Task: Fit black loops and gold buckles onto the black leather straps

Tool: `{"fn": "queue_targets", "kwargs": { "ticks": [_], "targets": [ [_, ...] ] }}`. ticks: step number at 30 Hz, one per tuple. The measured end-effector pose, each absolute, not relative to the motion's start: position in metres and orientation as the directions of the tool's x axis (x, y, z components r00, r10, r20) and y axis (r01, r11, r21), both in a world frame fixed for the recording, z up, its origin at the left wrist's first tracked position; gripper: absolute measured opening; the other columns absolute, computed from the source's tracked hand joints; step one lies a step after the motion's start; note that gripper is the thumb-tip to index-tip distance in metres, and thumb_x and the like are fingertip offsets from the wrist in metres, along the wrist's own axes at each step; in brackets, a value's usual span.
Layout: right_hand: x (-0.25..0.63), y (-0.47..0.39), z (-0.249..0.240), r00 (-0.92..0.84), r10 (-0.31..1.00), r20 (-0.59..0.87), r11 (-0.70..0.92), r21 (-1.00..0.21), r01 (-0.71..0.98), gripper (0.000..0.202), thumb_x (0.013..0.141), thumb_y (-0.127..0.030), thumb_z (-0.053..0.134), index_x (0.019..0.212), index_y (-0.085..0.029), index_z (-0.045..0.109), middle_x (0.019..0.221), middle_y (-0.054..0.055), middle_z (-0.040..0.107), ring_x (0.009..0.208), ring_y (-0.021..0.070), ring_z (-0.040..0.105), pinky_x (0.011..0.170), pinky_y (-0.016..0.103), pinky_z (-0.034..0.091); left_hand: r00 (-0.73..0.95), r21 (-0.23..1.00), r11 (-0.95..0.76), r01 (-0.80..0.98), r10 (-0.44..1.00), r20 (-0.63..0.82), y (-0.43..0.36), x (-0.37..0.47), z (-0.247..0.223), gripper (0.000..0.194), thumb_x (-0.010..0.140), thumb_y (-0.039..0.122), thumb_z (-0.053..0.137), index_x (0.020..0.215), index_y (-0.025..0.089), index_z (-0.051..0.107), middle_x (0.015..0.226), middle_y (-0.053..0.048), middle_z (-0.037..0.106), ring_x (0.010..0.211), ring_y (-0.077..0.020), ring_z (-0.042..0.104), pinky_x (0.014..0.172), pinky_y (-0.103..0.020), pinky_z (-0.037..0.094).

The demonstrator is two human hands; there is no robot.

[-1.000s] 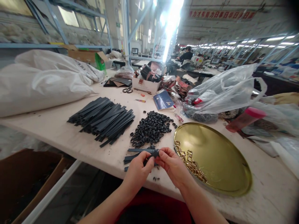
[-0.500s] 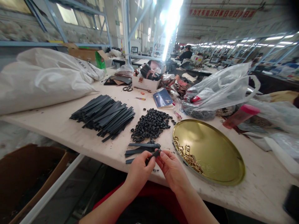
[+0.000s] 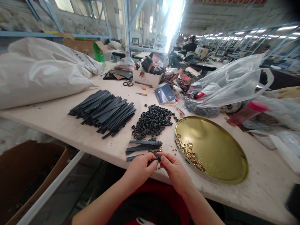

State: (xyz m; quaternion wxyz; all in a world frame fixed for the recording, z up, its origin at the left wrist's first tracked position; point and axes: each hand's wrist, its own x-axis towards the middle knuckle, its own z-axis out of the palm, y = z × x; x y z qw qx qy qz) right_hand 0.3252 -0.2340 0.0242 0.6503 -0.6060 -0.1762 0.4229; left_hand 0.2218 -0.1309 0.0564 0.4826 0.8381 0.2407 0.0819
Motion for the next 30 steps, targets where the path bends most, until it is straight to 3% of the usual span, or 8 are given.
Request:
{"fn": "queue_targets", "kwargs": {
  "ticks": [6, 11, 14, 17, 19, 23, 26, 30],
  "targets": [
    [0.317, -0.228, 0.026, 0.660, 0.705, -0.258, 0.010, -0.928, -0.373, 0.026, 0.069, -0.038, 0.066, 0.088, -0.020, 0.066, 0.079, 0.000, 0.063, 0.066, 0.0121, 0.048, 0.068, 0.027, 0.040, 0.839, 0.911, -0.311, 0.271, 0.540, -0.065, -0.138, 0.217, 0.056, 0.020, 0.080, 0.023, 0.043, 0.096, 0.019, 0.054, 0.087, -0.002, 0.063, 0.080, -0.0155, 0.056, 0.072, -0.025, 0.039],
    [0.311, -0.232, 0.033, 0.615, 0.768, -0.180, -0.011, -0.963, -0.269, 0.022, 0.072, -0.038, 0.064, 0.084, -0.019, 0.064, 0.077, 0.001, 0.063, 0.075, 0.0156, 0.052, 0.073, 0.029, 0.040, 0.844, 0.958, -0.137, 0.253, 0.516, -0.149, -0.133, 0.212, 0.054, 0.019, 0.079, 0.018, 0.041, 0.098, 0.018, 0.045, 0.072, 0.001, 0.062, 0.067, -0.0133, 0.057, 0.065, -0.025, 0.042],
    [0.310, -0.235, 0.033, 0.617, 0.768, -0.170, 0.029, -0.954, -0.299, 0.035, 0.082, -0.048, 0.047, 0.084, -0.018, 0.065, 0.074, 0.003, 0.062, 0.071, 0.0151, 0.051, 0.069, 0.029, 0.040, 0.826, 0.958, -0.077, 0.277, 0.529, -0.197, -0.129, 0.210, 0.053, 0.017, 0.080, 0.022, 0.044, 0.097, 0.019, 0.043, 0.070, 0.002, 0.063, 0.066, -0.0135, 0.059, 0.063, -0.024, 0.042],
    [0.310, -0.238, 0.035, 0.565, 0.785, -0.254, 0.047, -0.885, -0.463, 0.032, 0.081, -0.046, 0.050, 0.078, -0.018, 0.065, 0.076, 0.002, 0.061, 0.067, 0.0125, 0.049, 0.064, 0.026, 0.039, 0.812, 0.936, -0.134, 0.325, 0.547, -0.204, -0.130, 0.206, 0.055, 0.019, 0.078, 0.027, 0.049, 0.095, 0.020, 0.044, 0.072, 0.002, 0.064, 0.067, -0.0148, 0.060, 0.062, -0.024, 0.041],
    [0.309, -0.240, 0.038, 0.449, 0.835, -0.319, -0.005, -0.819, -0.574, 0.022, 0.075, -0.039, 0.062, 0.083, -0.019, 0.064, 0.075, 0.000, 0.059, 0.065, 0.0101, 0.048, 0.062, 0.023, 0.038, 0.810, 0.915, -0.199, 0.351, 0.555, -0.190, -0.130, 0.203, 0.057, 0.020, 0.078, 0.030, 0.051, 0.095, 0.020, 0.045, 0.072, 0.002, 0.065, 0.067, -0.0151, 0.060, 0.062, -0.025, 0.041],
    [0.304, -0.244, 0.040, 0.227, 0.914, -0.335, -0.103, -0.735, -0.670, 0.026, 0.073, -0.038, 0.066, 0.086, -0.016, 0.061, 0.066, -0.002, 0.055, 0.059, 0.0076, 0.045, 0.058, 0.020, 0.036, 0.820, 0.823, -0.370, 0.431, 0.542, -0.186, -0.132, 0.199, 0.062, 0.018, 0.076, 0.036, 0.052, 0.084, 0.020, 0.053, 0.070, 0.001, 0.064, 0.065, -0.0160, 0.057, 0.059, -0.025, 0.039],
    [0.302, -0.248, 0.040, 0.231, 0.914, -0.334, -0.097, -0.731, -0.675, 0.023, 0.070, -0.034, 0.069, 0.076, -0.015, 0.058, 0.062, -0.003, 0.053, 0.056, 0.0069, 0.044, 0.056, 0.019, 0.034, 0.815, 0.783, -0.417, 0.462, 0.549, -0.188, -0.134, 0.198, 0.065, 0.018, 0.075, 0.036, 0.053, 0.076, 0.019, 0.056, 0.073, 0.000, 0.065, 0.068, -0.0168, 0.057, 0.058, -0.024, 0.038],
    [0.301, -0.250, 0.043, 0.339, 0.895, -0.291, -0.028, -0.794, -0.607, 0.022, 0.071, -0.034, 0.067, 0.072, -0.016, 0.054, 0.061, -0.003, 0.052, 0.058, 0.0084, 0.044, 0.059, 0.021, 0.036, 0.844, 0.889, -0.260, 0.377, 0.492, -0.214, -0.138, 0.195, 0.073, 0.017, 0.075, 0.033, 0.054, 0.080, 0.017, 0.059, 0.074, -0.001, 0.065, 0.067, -0.0146, 0.056, 0.060, -0.023, 0.040]
  ]
}}
